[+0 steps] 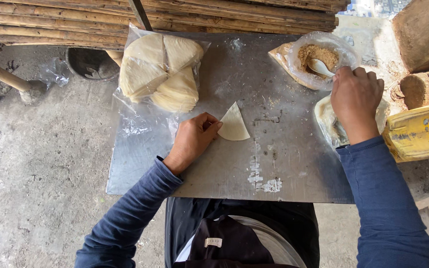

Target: The person repeatedly takes triangular pastry sheets, places a spoonful of grainy filling onto each, and folds them into sealed triangular packets. The finished items are stacked on the metal table.

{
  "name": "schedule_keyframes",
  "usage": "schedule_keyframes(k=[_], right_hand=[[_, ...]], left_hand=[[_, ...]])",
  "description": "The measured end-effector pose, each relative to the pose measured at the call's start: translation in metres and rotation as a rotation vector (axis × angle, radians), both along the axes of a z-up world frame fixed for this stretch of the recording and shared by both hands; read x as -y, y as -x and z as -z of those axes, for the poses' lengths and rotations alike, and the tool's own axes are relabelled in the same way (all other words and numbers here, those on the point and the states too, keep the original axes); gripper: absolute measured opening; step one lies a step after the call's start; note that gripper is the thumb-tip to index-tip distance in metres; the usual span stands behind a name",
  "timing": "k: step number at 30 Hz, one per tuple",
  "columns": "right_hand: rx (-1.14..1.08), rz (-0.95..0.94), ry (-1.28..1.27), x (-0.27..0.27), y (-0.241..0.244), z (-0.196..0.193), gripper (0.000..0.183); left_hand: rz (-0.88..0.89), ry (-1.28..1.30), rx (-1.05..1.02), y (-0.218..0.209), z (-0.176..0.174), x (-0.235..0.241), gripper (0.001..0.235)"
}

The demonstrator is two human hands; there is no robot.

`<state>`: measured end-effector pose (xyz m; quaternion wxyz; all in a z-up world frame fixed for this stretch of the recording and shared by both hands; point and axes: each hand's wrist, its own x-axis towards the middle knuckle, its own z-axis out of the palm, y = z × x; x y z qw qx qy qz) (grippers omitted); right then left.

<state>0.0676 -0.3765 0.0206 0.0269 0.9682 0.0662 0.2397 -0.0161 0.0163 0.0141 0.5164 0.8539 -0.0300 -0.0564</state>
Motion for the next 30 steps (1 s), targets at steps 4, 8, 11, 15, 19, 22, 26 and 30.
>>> schedule_keyframes(k=[4,8,11,15,19,22,26,30], right_hand=[[0.014,0.008,-0.04,0.008,-0.004,0.015,0.011],[0.137,-0.021,0.094,0.019,-0.006,0.018,0.007],[0.133,-0.029,0.195,0.018,-0.007,0.024,0.005],[0.03,-0.041,0.081,0.006,-0.004,0.027,0.008],[0.05,-0.048,-0.123,0.009,-0.006,0.021,0.008],[-0.168,0.057,-0.537,0.023,-0.018,0.018,0.009],[-0.021,-0.041,-0.491,0.042,-0.016,0.023,0.008],[0.045,-0.107,-0.52,0.039,-0.004,0.015,0.007]], left_hand=[[-0.007,-0.005,0.044,-0.009,0.004,-0.004,0.025],[0.023,0.083,0.001,-0.011,0.013,-0.008,0.025],[0.089,0.035,0.069,-0.01,0.015,-0.012,0.025],[0.098,0.033,0.054,-0.009,0.014,-0.013,0.025],[0.089,0.043,0.003,-0.01,0.012,-0.013,0.025],[0.092,0.046,-0.002,-0.011,0.012,-0.013,0.024],[0.102,0.032,0.024,-0.01,0.013,-0.013,0.024],[0.097,0.043,0.042,-0.008,0.014,-0.013,0.025]])
